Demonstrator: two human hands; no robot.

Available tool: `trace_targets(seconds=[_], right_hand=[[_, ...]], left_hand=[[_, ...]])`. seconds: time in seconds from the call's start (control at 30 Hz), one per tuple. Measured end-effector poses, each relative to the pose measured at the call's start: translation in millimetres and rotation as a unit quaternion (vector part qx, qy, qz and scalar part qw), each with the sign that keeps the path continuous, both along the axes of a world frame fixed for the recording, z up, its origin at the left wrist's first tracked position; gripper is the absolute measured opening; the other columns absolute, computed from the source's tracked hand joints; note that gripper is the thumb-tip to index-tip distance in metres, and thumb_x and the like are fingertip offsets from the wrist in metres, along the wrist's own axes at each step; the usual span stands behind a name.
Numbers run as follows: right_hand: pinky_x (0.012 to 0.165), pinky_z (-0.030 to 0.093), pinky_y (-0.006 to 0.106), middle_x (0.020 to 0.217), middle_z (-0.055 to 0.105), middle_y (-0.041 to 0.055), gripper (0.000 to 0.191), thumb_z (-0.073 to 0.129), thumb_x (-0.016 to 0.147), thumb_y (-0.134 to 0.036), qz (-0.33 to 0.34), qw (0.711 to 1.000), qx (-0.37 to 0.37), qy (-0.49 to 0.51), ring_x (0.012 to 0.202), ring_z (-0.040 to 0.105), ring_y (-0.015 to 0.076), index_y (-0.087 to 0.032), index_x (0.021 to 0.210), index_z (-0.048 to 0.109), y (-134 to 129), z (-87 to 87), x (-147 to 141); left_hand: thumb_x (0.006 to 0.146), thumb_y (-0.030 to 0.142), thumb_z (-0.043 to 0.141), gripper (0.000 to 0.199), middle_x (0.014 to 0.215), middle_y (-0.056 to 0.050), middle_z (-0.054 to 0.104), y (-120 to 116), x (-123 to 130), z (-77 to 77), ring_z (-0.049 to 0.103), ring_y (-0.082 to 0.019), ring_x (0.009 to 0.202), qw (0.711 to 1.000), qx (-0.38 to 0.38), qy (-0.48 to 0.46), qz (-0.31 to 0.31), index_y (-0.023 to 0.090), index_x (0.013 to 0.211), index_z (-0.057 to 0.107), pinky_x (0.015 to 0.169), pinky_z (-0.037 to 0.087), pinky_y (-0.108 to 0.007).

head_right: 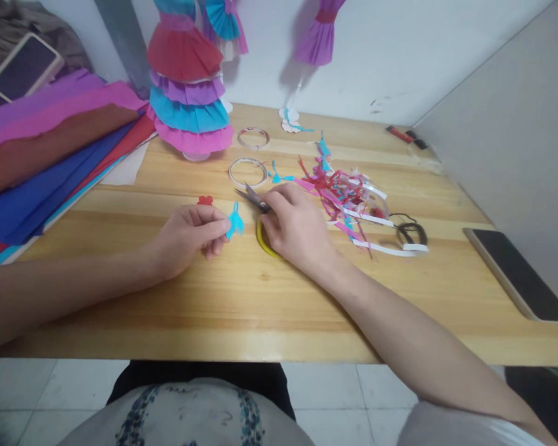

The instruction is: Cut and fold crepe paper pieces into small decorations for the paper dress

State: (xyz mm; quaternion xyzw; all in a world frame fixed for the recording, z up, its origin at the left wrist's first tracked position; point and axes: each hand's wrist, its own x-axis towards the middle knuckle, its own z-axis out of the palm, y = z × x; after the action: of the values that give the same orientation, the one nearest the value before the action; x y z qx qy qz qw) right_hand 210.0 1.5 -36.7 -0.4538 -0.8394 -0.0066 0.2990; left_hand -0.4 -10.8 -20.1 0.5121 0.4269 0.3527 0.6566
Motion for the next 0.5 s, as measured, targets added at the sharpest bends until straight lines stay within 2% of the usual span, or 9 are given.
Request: trace_targets(seconds=[0.13,0.23,0.4,0.5], right_hand=[[0.078,0.054,0.046,0.101,0.068,0.0146,0.028,0.056,0.086,-0.016,-0.035,0.997,-0.006,-0.066,0.096,0.064,0.0316,-0.019,0.111,0.070,4.2,-8.8,4.4],[0.079,0.053,0.045,0.104,0.066,0.0157,0.035,0.058,0.086,-0.020,-0.054,0.993,-0.014,-0.102,0.096,0.063,0.0313,-0.016,0.120,0.067,0.0,-3.8,7.0],[0.076,0.051,0.038,0.101,0.065,0.0147,0.049,0.052,0.087,-0.020,-0.069,0.966,-0.143,-0.206,0.089,0.064,0.0281,-0.016,0.135,0.058,-8.6,13.7,10.4],[0.076,0.050,0.037,0.101,0.068,0.0159,0.051,0.051,0.087,-0.019,-0.100,0.956,-0.184,-0.205,0.086,0.066,0.0279,-0.015,0.137,0.057,-8.2,18.9,9.2]], left_hand=[[0.086,0.013,0.058,0.028,0.045,0.003,0.055,3.0,-0.7,0.0,0.047,-0.005,0.039,0.999,0.025,0.021,0.035,0.014,0.058,0.059,0.040,0.038,-0.015],[0.086,0.011,0.057,0.030,0.045,0.003,0.054,5.0,-0.2,-0.4,0.046,-0.005,0.039,0.998,0.022,0.034,0.049,0.014,0.056,0.057,0.040,0.037,-0.015],[0.088,0.012,0.056,0.031,0.045,0.003,0.054,6.2,0.5,-1.6,0.046,-0.005,0.039,0.997,0.021,0.040,0.059,0.015,0.057,0.057,0.040,0.037,-0.015],[0.087,0.012,0.057,0.030,0.046,0.003,0.054,7.0,0.1,-2.7,0.047,-0.005,0.040,0.997,0.029,0.043,0.063,0.015,0.057,0.057,0.040,0.037,-0.015]])
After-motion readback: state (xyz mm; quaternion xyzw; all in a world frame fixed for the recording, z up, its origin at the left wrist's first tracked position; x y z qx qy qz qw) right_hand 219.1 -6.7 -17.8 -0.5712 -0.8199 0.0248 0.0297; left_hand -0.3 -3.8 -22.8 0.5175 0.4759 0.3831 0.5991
